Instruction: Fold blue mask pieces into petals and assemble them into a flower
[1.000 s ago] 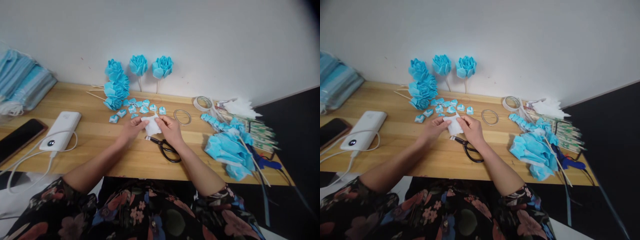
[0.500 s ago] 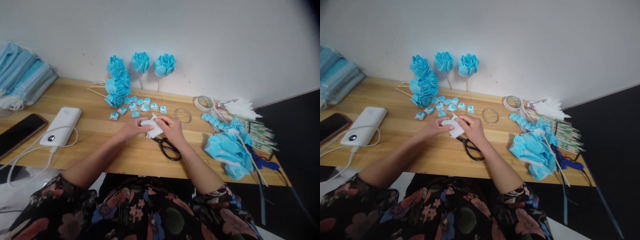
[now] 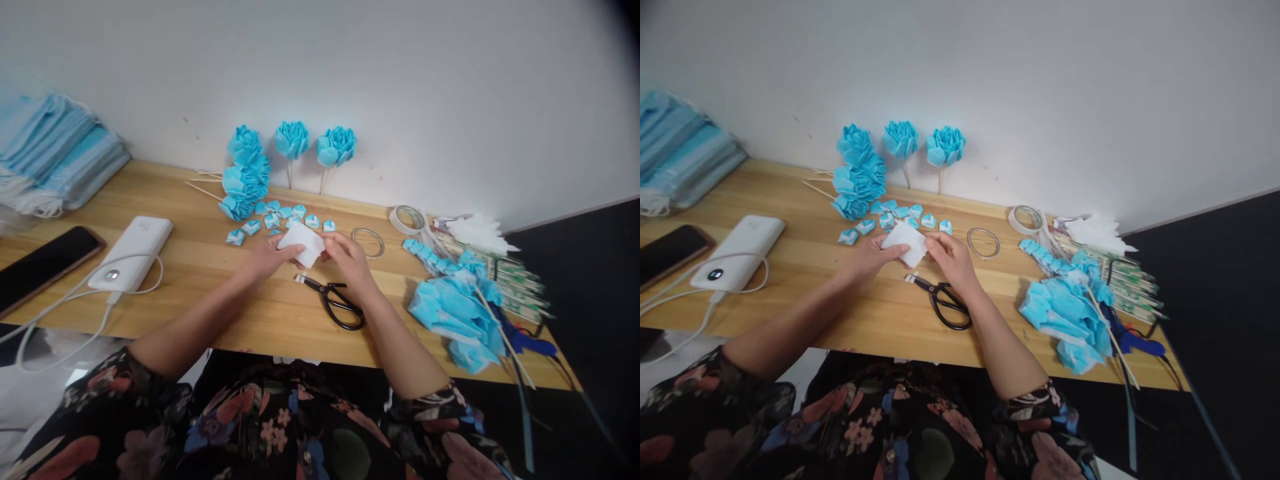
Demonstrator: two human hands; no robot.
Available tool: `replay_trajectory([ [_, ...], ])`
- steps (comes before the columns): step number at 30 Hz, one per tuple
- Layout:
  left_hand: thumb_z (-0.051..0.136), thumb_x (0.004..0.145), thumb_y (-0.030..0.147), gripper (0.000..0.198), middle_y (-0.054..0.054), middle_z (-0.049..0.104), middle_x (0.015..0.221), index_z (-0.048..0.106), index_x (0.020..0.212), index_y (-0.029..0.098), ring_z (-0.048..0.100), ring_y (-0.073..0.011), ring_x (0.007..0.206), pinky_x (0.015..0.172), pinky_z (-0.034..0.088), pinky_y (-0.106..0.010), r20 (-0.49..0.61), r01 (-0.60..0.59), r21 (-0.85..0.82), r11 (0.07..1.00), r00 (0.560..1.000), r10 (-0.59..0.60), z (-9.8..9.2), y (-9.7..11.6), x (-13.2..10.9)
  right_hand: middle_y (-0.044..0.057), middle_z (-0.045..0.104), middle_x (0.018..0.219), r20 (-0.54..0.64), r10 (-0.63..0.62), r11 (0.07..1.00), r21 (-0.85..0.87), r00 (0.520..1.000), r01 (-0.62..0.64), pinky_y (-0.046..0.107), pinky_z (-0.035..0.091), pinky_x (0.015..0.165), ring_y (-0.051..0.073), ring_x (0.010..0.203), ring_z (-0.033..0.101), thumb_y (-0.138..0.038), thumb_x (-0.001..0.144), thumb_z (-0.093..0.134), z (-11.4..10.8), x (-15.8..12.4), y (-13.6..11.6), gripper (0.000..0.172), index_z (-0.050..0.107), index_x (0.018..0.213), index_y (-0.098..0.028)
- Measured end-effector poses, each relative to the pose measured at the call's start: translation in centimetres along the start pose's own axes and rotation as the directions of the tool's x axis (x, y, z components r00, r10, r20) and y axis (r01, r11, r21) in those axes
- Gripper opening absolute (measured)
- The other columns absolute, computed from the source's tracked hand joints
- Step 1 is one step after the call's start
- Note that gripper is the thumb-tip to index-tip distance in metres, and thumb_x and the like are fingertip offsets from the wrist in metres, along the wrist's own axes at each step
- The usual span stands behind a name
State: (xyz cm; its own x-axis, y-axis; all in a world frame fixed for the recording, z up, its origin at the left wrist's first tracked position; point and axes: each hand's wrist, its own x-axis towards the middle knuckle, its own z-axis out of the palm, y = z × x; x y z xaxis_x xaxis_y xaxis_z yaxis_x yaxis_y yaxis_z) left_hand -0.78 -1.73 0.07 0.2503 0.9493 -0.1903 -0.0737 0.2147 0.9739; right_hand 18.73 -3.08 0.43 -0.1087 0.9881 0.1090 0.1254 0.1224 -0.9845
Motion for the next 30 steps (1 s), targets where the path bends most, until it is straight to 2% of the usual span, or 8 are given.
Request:
replay_trajectory([
  [4,0.079,0.069,0.039,0.032,-0.005,0.078,0.079,0.073,0.088,0.015,0.071,-0.0193,0.07,0.074,0.058,-0.033,0.077,0.023,0.049,0.999,0.997,-0.027,0.0,0.2,-0.2,-0.002,0.062,0.072,-0.03,0.039,0.999,-0.008,0.999,-0.04,0.027,0.045,0.065,0.012,0.066,0.053,-0.055,0.081,0.073,0.7,-0.5,0.1,0.035,0.067,0.08,-0.021],
  [7,0.075,0.074,0.04,0.028,-0.005,0.077,0.077,0.074,0.086,0.015,0.072,-0.02,0.074,0.079,0.057,-0.035,0.154,0.029,0.12,0.992,0.987,-0.047,-0.3,0.3,-0.2,-0.003,0.059,0.069,-0.061,0.032,0.999,0.007,0.998,-0.032,0.025,0.041,0.06,0.011,0.062,0.049,-0.051,0.082,0.072,0.5,-0.5,0.1,0.03,0.066,0.081,-0.021],
  [11,0.077,0.073,0.037,0.028,-0.005,0.079,0.091,0.075,0.091,0.015,0.072,-0.0202,0.086,0.085,0.056,-0.034,0.202,0.024,0.137,0.99,0.978,-0.051,-0.3,0.4,-0.1,-0.004,0.055,0.066,-0.064,0.022,1.0,-0.008,0.998,-0.022,0.024,0.037,0.056,0.011,0.059,0.045,-0.047,0.082,0.071,0.1,-0.3,0.0,0.026,0.067,0.082,-0.021],
  [13,0.079,0.072,0.038,0.031,-0.004,0.079,0.096,0.075,0.095,0.018,0.07,-0.0188,0.088,0.083,0.054,-0.031,0.166,-0.002,0.074,0.997,0.986,-0.01,-0.2,0.4,0.0,-0.005,0.052,0.063,-0.049,0.02,0.999,-0.035,0.999,-0.022,0.024,0.036,0.055,0.01,0.058,0.043,-0.046,0.083,0.07,0.0,-0.3,0.0,0.025,0.067,0.081,-0.021],
  [18,0.081,0.071,0.048,0.037,-0.001,0.074,0.083,0.072,0.088,0.017,0.064,-0.0152,0.074,0.071,0.048,-0.027,0.066,-0.016,-0.045,0.999,0.998,0.019,-0.1,-0.2,-0.1,-0.005,0.053,0.065,0.004,0.026,0.998,-0.063,1.0,-0.025,0.025,0.038,0.056,0.011,0.058,0.046,-0.046,0.084,0.069,0.2,-0.5,0.0,0.025,0.066,0.083,-0.021],
  [21,0.084,0.068,0.048,0.038,0.0,0.072,0.078,0.07,0.084,0.017,0.061,-0.0142,0.069,0.067,0.046,-0.026,0.033,0.02,-0.066,0.998,0.999,-0.017,-0.1,-0.5,0.0,-0.004,0.057,0.069,0.027,0.028,0.999,-0.015,0.999,-0.028,0.026,0.042,0.058,0.012,0.06,0.05,-0.047,0.084,0.07,0.5,-0.5,0.0,0.028,0.066,0.098,-0.024],
  [25,0.083,0.069,0.046,0.039,-0.002,0.075,0.085,0.071,0.091,0.016,0.064,-0.0157,0.074,0.073,0.049,-0.029,-0.042,0.002,-0.169,0.986,0.999,-0.009,-0.3,-0.6,0.3,-0.006,0.057,0.069,0.081,0.008,1.0,0.028,0.997,-0.01,0.028,0.048,0.065,0.013,0.063,0.055,-0.042,0.082,0.074,0.6,-0.4,0.0,0.047,0.059,0.124,-0.026],
  [30,0.086,0.067,0.045,0.045,-0.005,0.077,0.088,0.07,0.094,0.013,0.068,-0.0177,0.077,0.076,0.053,-0.032,-0.09,-0.059,-0.313,0.948,0.995,0.032,-0.3,-0.7,0.8,-0.005,0.063,0.072,0.067,-0.064,0.998,0.009,0.996,0.063,0.03,0.052,0.071,0.013,0.066,0.059,-0.041,0.088,0.068,0.1,-0.2,0.0,0.045,0.058,0.128,-0.025],
])
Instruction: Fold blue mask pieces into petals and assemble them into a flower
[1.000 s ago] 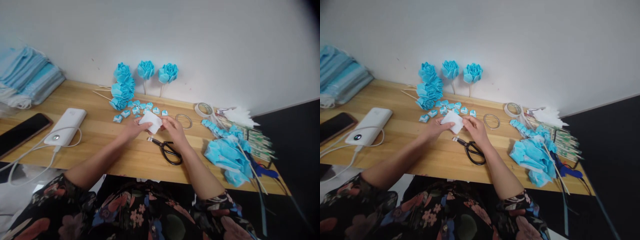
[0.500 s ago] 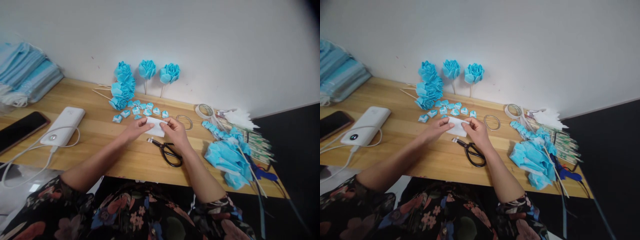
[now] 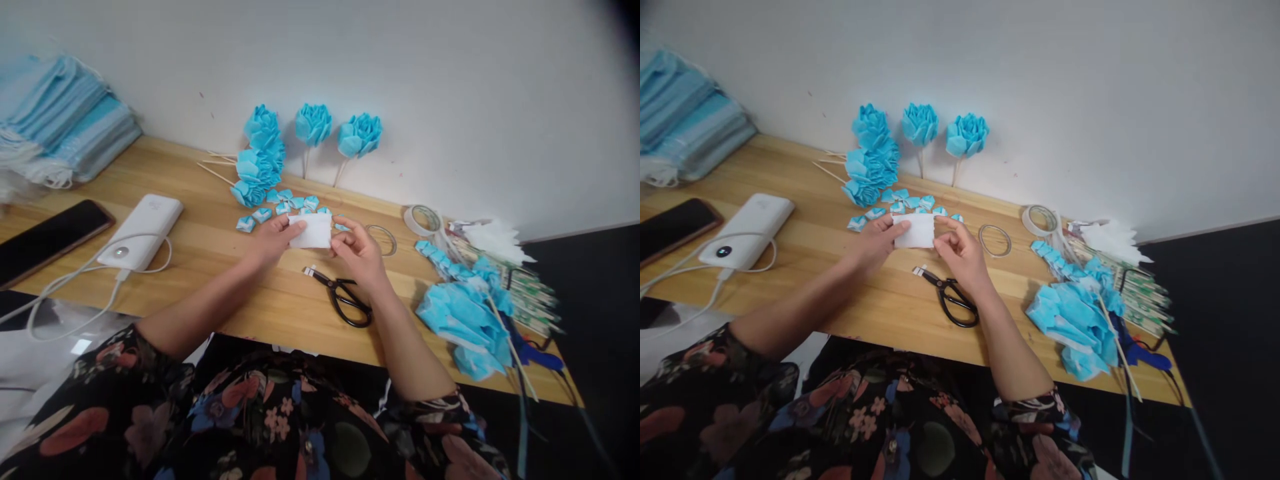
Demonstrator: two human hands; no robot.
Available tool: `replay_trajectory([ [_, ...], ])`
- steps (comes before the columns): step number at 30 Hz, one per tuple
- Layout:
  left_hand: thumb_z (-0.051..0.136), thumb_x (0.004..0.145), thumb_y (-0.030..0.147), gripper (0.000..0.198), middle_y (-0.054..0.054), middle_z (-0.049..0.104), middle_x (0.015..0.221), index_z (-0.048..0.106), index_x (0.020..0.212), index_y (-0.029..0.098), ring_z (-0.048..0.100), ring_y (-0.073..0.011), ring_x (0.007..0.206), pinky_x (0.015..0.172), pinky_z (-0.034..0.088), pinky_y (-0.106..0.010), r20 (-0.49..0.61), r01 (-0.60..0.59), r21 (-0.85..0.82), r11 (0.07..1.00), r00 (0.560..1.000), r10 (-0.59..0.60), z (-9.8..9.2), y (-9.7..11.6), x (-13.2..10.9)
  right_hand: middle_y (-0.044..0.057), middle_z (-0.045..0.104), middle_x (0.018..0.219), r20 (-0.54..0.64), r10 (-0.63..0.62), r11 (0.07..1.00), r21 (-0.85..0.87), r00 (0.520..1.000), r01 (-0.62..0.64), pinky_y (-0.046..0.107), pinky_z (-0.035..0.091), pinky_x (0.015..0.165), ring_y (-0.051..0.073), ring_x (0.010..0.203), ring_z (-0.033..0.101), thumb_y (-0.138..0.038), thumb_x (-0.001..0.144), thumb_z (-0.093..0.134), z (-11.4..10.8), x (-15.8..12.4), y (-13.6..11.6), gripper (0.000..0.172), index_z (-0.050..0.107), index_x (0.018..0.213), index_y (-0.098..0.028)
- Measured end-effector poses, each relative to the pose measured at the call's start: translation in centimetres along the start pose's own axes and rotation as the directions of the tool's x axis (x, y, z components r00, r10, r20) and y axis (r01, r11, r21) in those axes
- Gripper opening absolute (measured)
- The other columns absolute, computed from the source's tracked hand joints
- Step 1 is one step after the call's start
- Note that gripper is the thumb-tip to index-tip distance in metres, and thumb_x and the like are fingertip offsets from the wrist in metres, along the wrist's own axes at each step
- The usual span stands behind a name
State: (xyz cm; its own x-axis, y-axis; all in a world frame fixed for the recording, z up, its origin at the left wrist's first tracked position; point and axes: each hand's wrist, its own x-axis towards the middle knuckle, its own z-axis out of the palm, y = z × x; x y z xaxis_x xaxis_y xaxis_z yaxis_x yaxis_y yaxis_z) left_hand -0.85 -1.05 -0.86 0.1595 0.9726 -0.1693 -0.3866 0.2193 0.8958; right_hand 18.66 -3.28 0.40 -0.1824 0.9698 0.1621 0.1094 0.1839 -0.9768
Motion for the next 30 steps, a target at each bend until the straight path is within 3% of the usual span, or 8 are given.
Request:
replay_trajectory([
  [5,0.088,0.068,0.044,0.049,-0.009,0.079,0.1,0.07,0.1,0.012,0.073,-0.0224,0.092,0.09,0.056,-0.039,0.051,0.012,-0.091,0.996,0.999,-0.007,0.02,0.0,0.05,0.005,0.074,0.102,-0.089,-0.133,0.971,-0.211,0.987,0.112,0.033,0.056,0.078,0.018,0.091,0.067,-0.035,0.091,0.062,-0.55,0.04,-0.19,0.036,0.061,0.126,-0.026],
  [7,0.088,0.069,0.043,0.048,-0.01,0.079,0.102,0.071,0.101,0.012,0.073,-0.023,0.094,0.092,0.055,-0.039,0.053,0.018,-0.096,0.995,0.999,-0.013,0.02,0.04,0.02,0.006,0.073,0.118,-0.059,-0.211,0.933,-0.311,0.976,0.183,0.036,0.057,0.085,0.021,0.107,0.067,-0.029,0.091,0.062,-0.59,-0.04,-0.31,0.032,0.063,0.123,-0.028],
  [10,0.087,0.071,0.04,0.045,-0.01,0.079,0.104,0.071,0.101,0.012,0.073,-0.0234,0.097,0.092,0.055,-0.039,0.058,0.024,-0.093,0.995,0.998,-0.019,0.01,0.03,0.02,0.004,0.072,0.126,0.016,-0.295,0.88,-0.385,0.955,0.278,0.04,0.056,0.092,0.023,0.118,0.064,-0.021,0.092,0.056,-0.51,-0.17,-0.36,0.029,0.068,0.117,-0.031],
  [15,0.084,0.075,0.036,0.037,-0.009,0.079,0.101,0.071,0.101,0.013,0.072,-0.0219,0.096,0.09,0.055,-0.036,0.059,0.034,-0.069,0.997,0.998,-0.029,-0.02,-0.17,-0.01,0.003,0.075,0.118,0.062,-0.298,0.85,-0.436,0.953,0.294,0.046,0.052,0.101,0.024,0.117,0.066,-0.018,0.09,0.058,-0.34,-0.24,-0.09,0.024,0.073,0.104,-0.031],
  [21,0.084,0.074,0.03,0.03,-0.003,0.076,0.088,0.068,0.094,0.014,0.069,-0.0147,0.081,0.083,0.053,-0.031,0.069,0.041,-0.05,0.998,0.997,-0.037,0.04,-0.17,-0.24,0.002,0.077,0.096,-0.015,-0.247,0.894,-0.388,0.969,0.222,0.036,0.055,0.084,0.019,0.091,0.069,-0.024,0.088,0.065,-0.1,-0.28,-0.24,0.01,0.075,0.09,-0.027],
  [30,0.089,0.066,0.036,0.046,0.0,0.073,0.078,0.067,0.1,0.016,0.066,-0.0139,0.069,0.07,0.052,-0.028,0.013,-0.021,0.121,0.992,1.0,0.02,-0.22,-0.22,0.11,0.001,0.076,0.087,-0.045,-0.234,0.908,-0.366,0.971,0.202,0.033,0.055,0.077,0.018,0.084,0.069,-0.028,0.087,0.068,-0.12,-0.15,-0.64,0.008,0.073,0.082,-0.025],
])
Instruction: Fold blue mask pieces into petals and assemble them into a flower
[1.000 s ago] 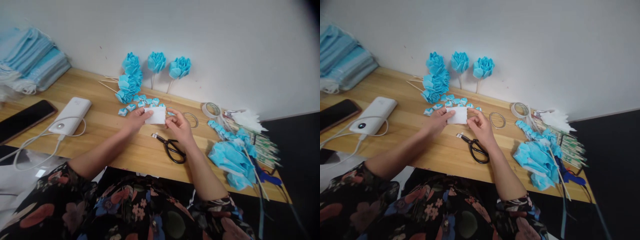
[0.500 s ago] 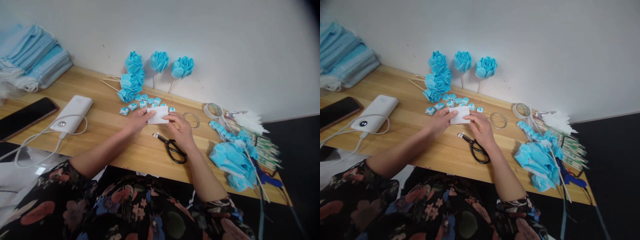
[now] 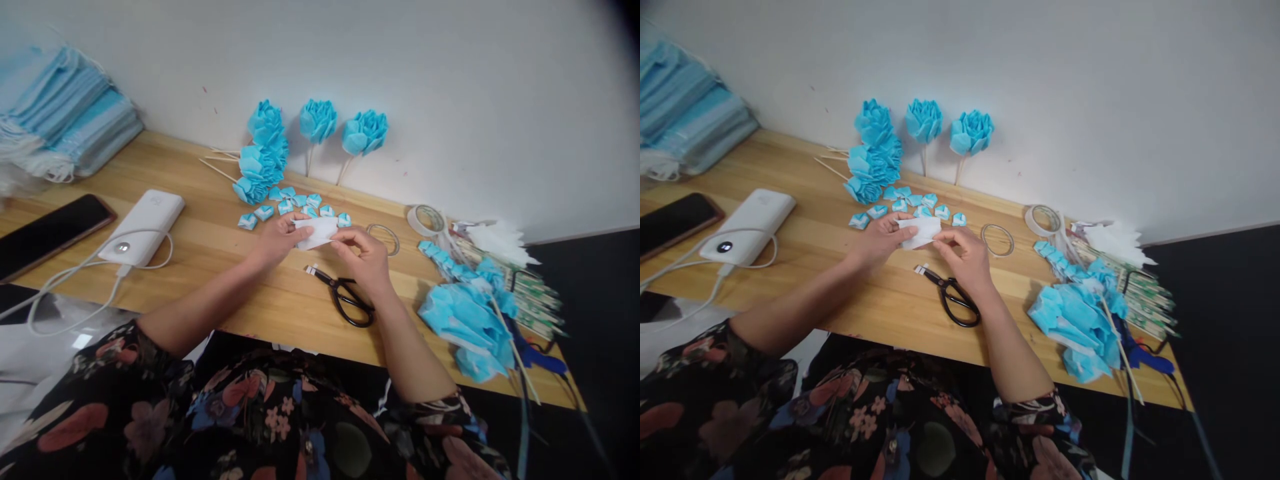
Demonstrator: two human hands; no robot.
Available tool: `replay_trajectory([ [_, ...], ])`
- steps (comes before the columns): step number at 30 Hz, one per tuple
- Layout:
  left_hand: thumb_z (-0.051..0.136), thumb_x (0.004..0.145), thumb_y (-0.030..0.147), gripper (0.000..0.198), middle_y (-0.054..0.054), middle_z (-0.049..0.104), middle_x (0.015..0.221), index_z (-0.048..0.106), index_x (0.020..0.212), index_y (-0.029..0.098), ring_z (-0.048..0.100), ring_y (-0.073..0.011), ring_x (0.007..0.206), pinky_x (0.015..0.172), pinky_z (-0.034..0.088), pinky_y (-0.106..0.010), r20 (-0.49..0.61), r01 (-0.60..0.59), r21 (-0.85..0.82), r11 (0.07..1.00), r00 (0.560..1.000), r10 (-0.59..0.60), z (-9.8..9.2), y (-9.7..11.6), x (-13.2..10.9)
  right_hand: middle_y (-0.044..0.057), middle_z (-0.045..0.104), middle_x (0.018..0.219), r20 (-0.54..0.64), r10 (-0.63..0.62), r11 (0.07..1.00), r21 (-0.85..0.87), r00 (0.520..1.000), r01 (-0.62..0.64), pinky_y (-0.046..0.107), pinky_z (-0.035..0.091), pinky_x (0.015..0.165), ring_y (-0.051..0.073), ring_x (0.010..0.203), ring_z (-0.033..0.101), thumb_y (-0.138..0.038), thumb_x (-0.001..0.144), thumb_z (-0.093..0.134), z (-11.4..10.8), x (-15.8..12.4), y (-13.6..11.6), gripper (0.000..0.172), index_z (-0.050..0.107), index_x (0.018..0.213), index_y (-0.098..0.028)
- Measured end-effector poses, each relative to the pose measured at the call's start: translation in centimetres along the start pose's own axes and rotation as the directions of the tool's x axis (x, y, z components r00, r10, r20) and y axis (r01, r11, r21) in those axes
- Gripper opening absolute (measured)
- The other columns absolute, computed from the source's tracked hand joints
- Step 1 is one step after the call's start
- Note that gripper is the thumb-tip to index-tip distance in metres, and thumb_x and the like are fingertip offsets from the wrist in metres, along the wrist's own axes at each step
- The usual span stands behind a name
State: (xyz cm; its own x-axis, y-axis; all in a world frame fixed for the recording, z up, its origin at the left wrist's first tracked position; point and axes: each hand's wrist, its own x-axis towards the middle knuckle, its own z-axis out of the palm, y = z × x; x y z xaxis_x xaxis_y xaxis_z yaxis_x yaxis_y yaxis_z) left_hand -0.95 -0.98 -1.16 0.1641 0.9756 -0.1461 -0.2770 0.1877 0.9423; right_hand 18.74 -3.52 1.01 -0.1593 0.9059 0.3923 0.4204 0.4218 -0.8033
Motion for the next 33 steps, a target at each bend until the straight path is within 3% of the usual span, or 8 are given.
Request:
replay_trajectory([
  [3,0.089,0.066,0.036,0.048,-0.001,0.073,0.078,0.067,0.104,0.015,0.067,-0.0149,0.069,0.07,0.054,-0.029,0.005,0.001,0.012,1.0,1.0,-0.002,-0.26,-0.03,0.24,0.002,0.077,0.093,0.017,-0.009,1.0,-0.006,1.0,0.009,0.035,0.056,0.08,0.018,0.086,0.069,-0.027,0.085,0.069,-0.21,0.05,-0.01,0.006,0.074,0.088,-0.026],
  [7,0.087,0.069,0.029,0.044,-0.002,0.074,0.083,0.068,0.107,0.015,0.068,-0.0145,0.072,0.074,0.057,-0.031,0.02,0.044,-0.043,0.998,0.999,-0.043,-0.31,-0.18,0.37,0.001,0.077,0.096,0.061,-0.002,1.0,-0.015,0.998,0.003,0.035,0.056,0.08,0.017,0.082,0.068,-0.02,0.083,0.065,-0.27,0.03,0.09,0.019,0.076,0.098,-0.028],
  [12,0.086,0.07,0.025,0.041,-0.005,0.076,0.089,0.068,0.106,0.014,0.072,-0.0162,0.076,0.077,0.061,-0.034,0.095,0.032,-0.097,0.995,0.995,-0.023,0.15,-0.02,-0.02,0.0,0.075,0.088,0.036,-0.042,0.999,-0.005,0.998,0.042,0.034,0.053,0.08,0.016,0.08,0.066,-0.017,0.084,0.065,-0.2,-0.03,0.58,0.015,0.076,0.089,-0.027],
  [19,0.084,0.07,0.019,0.044,-0.007,0.077,0.102,0.068,0.11,0.015,0.075,-0.0185,0.085,0.089,0.063,-0.041,0.133,0.008,-0.086,0.996,0.991,0.003,0.26,0.05,-0.27,0.0,0.075,0.084,0.018,0.013,0.998,0.06,1.0,-0.014,0.031,0.052,0.077,0.016,0.08,0.067,-0.025,0.085,0.069,-0.13,0.0,0.01,0.005,0.074,0.082,-0.024],
  [27,0.08,0.075,0.017,0.041,-0.009,0.079,0.1,0.065,0.114,0.013,0.078,-0.0217,0.085,0.09,0.064,-0.044,0.123,0.027,-0.042,0.999,0.992,-0.022,-0.18,-0.29,0.15,-0.001,0.072,0.079,-0.006,0.164,0.983,0.084,0.987,-0.163,0.027,0.05,0.069,0.013,0.069,0.063,-0.034,0.081,0.07,0.28,0.05,-0.09,0.012,0.069,0.078,-0.022],
  [33,0.084,0.074,0.024,0.046,-0.01,0.079,0.1,0.063,0.114,0.013,0.079,-0.0245,0.085,0.094,0.062,-0.05,0.16,0.052,-0.077,0.996,0.986,-0.039,0.04,0.07,-0.09,-0.001,0.07,0.073,-0.047,0.142,0.988,0.071,0.989,-0.138,0.027,0.051,0.069,0.013,0.067,0.061,-0.032,0.081,0.068,0.49,0.08,0.02,0.012,0.066,0.074,-0.022],
])
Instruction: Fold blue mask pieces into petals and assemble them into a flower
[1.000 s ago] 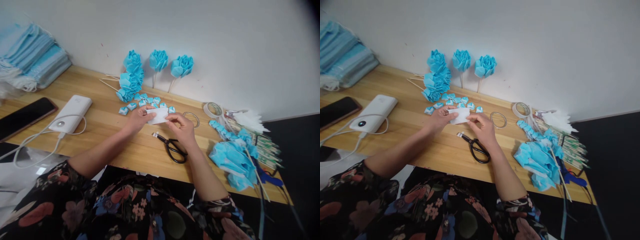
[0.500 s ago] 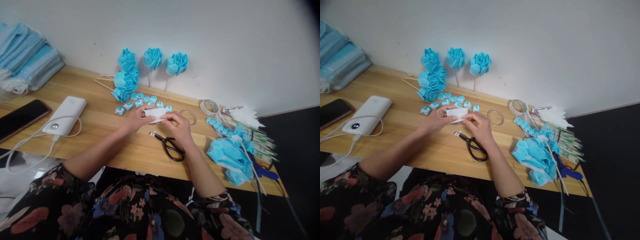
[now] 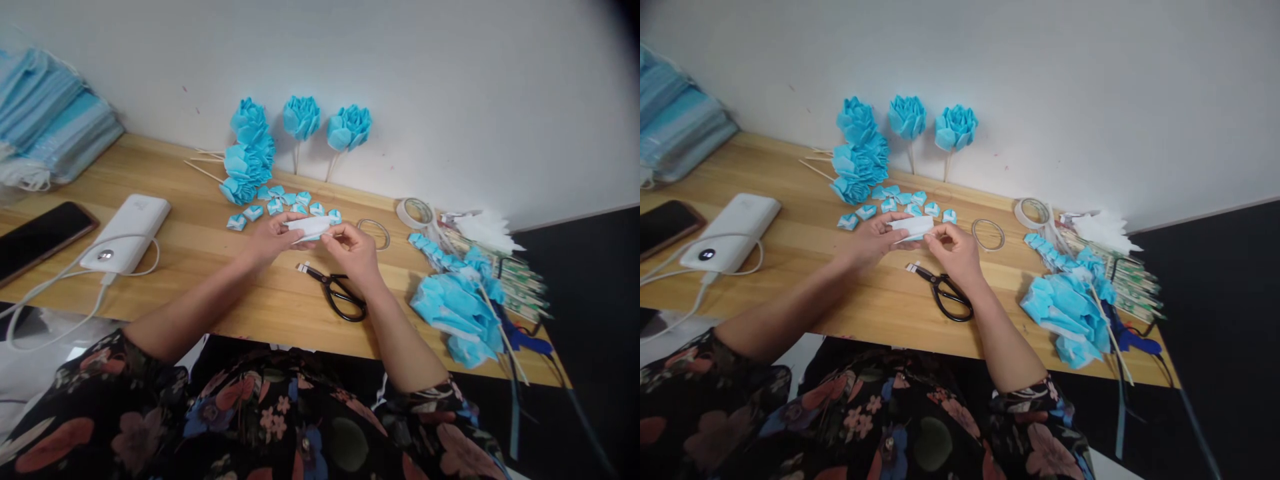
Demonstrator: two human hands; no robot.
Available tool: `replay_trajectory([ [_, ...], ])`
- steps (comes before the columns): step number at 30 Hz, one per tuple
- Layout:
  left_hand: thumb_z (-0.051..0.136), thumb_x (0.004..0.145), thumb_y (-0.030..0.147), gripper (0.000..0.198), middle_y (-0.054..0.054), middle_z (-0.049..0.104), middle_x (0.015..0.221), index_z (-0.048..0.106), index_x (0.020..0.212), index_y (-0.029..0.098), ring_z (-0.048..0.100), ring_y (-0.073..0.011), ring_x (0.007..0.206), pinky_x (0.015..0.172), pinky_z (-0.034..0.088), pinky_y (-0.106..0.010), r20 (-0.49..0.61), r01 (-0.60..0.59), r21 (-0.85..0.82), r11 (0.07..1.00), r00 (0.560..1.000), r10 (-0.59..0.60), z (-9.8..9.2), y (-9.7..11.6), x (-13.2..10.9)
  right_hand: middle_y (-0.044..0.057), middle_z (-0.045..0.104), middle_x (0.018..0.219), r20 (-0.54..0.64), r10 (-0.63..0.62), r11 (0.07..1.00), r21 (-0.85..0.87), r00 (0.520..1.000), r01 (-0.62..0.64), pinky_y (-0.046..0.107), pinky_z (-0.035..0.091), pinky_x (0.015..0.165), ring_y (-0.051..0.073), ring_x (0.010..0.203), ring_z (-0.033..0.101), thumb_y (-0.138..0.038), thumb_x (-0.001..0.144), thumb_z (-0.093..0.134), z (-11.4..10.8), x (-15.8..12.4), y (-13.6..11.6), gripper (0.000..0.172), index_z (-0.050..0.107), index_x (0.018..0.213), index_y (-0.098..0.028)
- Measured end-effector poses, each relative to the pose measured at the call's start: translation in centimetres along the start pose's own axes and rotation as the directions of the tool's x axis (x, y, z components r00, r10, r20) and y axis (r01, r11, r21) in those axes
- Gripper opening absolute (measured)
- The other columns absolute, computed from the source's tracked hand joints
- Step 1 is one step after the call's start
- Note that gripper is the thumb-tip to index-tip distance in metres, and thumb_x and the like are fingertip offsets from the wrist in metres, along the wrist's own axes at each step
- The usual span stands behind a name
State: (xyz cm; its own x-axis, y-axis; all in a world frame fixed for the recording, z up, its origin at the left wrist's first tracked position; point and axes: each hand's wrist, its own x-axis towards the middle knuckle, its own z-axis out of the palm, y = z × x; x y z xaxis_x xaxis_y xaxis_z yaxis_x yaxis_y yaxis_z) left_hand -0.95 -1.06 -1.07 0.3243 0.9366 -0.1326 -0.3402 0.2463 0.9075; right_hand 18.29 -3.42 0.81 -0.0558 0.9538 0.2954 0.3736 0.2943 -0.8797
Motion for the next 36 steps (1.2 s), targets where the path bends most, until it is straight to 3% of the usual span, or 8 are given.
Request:
replay_trajectory([
  [7,0.082,0.079,0.039,0.043,-0.013,0.078,0.108,0.065,0.108,0.013,0.077,-0.027,0.096,0.091,0.064,-0.05,0.01,-0.003,-0.053,0.999,1.0,0.003,0.55,0.57,-0.28,-0.001,0.07,0.071,-0.002,-0.018,0.999,-0.027,1.0,0.018,0.028,0.052,0.069,0.013,0.066,0.063,-0.03,0.08,0.066,-0.06,-0.01,-0.13,0.013,0.063,0.071,-0.022],
  [14,0.087,0.075,0.029,0.052,-0.012,0.078,0.105,0.063,0.119,0.014,0.077,-0.0272,0.095,0.095,0.062,-0.052,0.023,-0.022,-0.007,1.0,0.999,0.022,0.16,0.08,-0.22,-0.001,0.07,0.071,0.005,-0.017,1.0,-0.02,1.0,0.017,0.029,0.053,0.07,0.014,0.067,0.063,-0.03,0.08,0.066,-0.06,0.02,0.05,0.013,0.061,0.07,-0.022],
  [22,0.078,0.081,0.021,0.042,-0.012,0.077,0.108,0.063,0.119,0.014,0.078,-0.0264,0.095,0.093,0.063,-0.049,0.026,-0.036,0.028,0.999,0.999,0.036,-0.27,-0.29,-0.1,-0.002,0.066,0.07,0.002,0.027,0.999,0.027,1.0,-0.027,0.028,0.049,0.065,0.013,0.064,0.057,-0.032,0.079,0.066,0.04,0.13,0.29,0.014,0.06,0.071,-0.023],
  [27,0.081,0.078,0.023,0.047,-0.011,0.077,0.105,0.062,0.12,0.014,0.078,-0.0267,0.091,0.093,0.063,-0.049,0.012,-0.021,0.014,1.0,1.0,0.02,-0.29,-0.23,-0.14,-0.002,0.063,0.072,-0.01,0.084,0.995,0.06,0.996,-0.084,0.025,0.043,0.059,0.011,0.063,0.053,-0.036,0.079,0.067,0.05,0.19,0.46,0.016,0.06,0.073,-0.022],
  [36,0.081,0.08,0.031,0.042,-0.013,0.076,0.113,0.064,0.114,0.014,0.076,-0.0282,0.102,0.098,0.061,-0.053,0.001,-0.031,-0.013,0.999,1.0,0.031,0.69,0.41,-0.51,-0.003,0.063,0.07,0.001,0.12,0.988,0.094,0.993,-0.119,0.027,0.044,0.064,0.012,0.064,0.053,-0.035,0.078,0.068,0.21,0.09,0.8,0.016,0.059,0.072,-0.022],
])
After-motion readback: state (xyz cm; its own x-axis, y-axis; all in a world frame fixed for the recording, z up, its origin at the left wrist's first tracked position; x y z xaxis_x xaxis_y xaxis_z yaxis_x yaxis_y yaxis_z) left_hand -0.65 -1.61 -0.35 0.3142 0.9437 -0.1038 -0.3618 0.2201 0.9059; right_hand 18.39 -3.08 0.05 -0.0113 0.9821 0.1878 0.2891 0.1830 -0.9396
